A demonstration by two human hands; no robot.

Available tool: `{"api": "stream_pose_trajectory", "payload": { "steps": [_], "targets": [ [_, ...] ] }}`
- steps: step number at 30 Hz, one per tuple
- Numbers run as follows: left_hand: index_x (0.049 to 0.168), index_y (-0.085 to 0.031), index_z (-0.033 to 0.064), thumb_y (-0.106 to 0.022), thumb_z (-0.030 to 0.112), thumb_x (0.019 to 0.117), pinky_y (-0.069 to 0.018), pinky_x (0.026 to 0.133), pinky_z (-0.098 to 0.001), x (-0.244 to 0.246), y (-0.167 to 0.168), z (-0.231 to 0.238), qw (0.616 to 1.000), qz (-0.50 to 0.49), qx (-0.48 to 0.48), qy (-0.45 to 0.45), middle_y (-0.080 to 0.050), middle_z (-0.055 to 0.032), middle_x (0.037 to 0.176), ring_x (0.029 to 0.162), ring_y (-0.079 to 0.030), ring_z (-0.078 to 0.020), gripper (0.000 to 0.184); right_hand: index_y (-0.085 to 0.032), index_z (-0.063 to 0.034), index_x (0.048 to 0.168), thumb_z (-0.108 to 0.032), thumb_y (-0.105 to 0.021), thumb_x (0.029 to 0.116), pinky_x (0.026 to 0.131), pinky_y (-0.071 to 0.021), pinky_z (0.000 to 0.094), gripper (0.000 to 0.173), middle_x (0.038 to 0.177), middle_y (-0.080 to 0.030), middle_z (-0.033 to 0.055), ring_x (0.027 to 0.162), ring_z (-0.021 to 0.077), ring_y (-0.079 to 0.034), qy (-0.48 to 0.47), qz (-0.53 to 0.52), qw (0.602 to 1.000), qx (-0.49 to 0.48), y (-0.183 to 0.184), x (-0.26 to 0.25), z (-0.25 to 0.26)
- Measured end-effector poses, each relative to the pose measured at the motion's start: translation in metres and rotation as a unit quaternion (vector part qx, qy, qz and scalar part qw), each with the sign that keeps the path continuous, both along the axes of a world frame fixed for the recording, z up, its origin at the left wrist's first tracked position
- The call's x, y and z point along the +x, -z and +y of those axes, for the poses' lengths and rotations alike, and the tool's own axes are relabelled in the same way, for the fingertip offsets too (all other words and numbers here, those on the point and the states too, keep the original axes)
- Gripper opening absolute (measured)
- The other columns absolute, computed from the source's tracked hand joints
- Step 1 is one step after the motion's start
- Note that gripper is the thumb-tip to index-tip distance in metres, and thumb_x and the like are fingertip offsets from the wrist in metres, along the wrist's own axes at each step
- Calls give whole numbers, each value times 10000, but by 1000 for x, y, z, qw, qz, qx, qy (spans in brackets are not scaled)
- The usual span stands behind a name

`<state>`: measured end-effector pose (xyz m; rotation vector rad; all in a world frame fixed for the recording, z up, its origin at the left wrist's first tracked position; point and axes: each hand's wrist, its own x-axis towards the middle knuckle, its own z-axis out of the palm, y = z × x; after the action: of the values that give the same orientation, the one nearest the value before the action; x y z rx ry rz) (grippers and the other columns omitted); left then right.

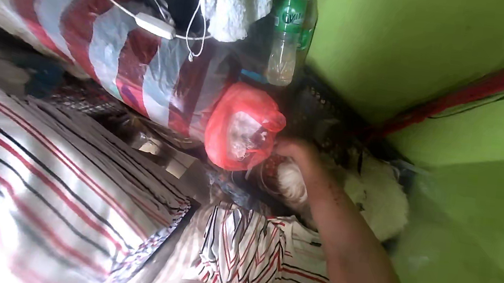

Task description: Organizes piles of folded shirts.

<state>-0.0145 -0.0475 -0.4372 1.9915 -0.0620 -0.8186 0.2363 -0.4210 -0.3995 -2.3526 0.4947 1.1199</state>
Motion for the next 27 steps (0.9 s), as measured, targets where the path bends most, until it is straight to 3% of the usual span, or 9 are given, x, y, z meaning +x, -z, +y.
{"api": "stream_pose_trajectory", "payload": {
  "steps": [5, 9, 12, 16, 21, 24, 27],
  "targets": [
    [1039, -632, -132, -528, 83, 1012, -571, 805, -424, 2, -4, -1, 1000, -5, 12, 5, -671, -220, 926, 825, -674, -256, 240, -595, 75, 1325, -162, -494, 1080, 1104, -372, 569, 356, 1387, -567, 284, 1323, 398, -523, -40, 0, 999, 33, -3, -4, -9],
    [1039, -636, -129, -531, 92, 1012, -572, 801, -425, 2, -4, -2, 1000, -1, 23, 7, -670, -219, 919, 819, -673, -254, 246, -640, -11, 1299, -152, -553, 1031, 996, -453, 580, 315, 1281, -635, 239, 1193, 372, -602, -29, -17, 999, 25, -3, -16, -14],
    [1050, -629, -145, -523, 80, 1016, -577, 798, -407, 2, -3, -3, 1000, 1, 22, 0, -670, -226, 924, 813, -677, -238, 251, -638, 25, 1285, -162, -530, 1055, 1025, -437, 613, 316, 1298, -623, 272, 1224, 424, -590, -24, -34, 999, -9, 5, -20, -11],
    [1037, -623, -160, -541, 79, 1013, -563, 775, -269, 3, -1, -4, 999, 15, 13, -31, -667, -171, 908, 809, -649, -105, 254, -616, 30, 1323, -165, -497, 1074, 1062, -428, 619, 338, 1371, -587, 271, 1294, 428, -555, 8, -38, 999, -34, 7, -18, -6],
    [1039, -616, -136, -505, 103, 1034, -561, 741, -296, 3, -4, -2, 999, -26, 17, 15, -648, -154, 864, 749, -632, -123, 264, -606, 26, 1324, -163, -474, 1080, 1052, -447, 596, 336, 1376, -588, 255, 1295, 411, -562, 33, -58, 997, -41, -6, -24, -4],
    [1029, -601, -143, -500, 108, 1033, -549, 725, -257, 3, -6, -4, 999, -33, 19, 15, -632, -126, 839, 735, -613, -79, 270, -601, 7, 1351, -169, -547, 1049, 1047, -463, 573, 353, 1351, -607, 245, 1260, 394, -588, 37, -138, 990, -17, -10, -31, -15],
    [1065, -578, -167, -484, 89, 1036, -539, 733, -235, 3, -6, -2, 999, -28, 11, 25, -622, -120, 858, 739, -594, -46, 274, -548, -7, 1432, -159, -543, 1062, 1131, -424, 476, 400, 1450, -550, 220, 1346, 336, -539, 66, -277, 958, 24, -48, -61, -40]
  ]
}}
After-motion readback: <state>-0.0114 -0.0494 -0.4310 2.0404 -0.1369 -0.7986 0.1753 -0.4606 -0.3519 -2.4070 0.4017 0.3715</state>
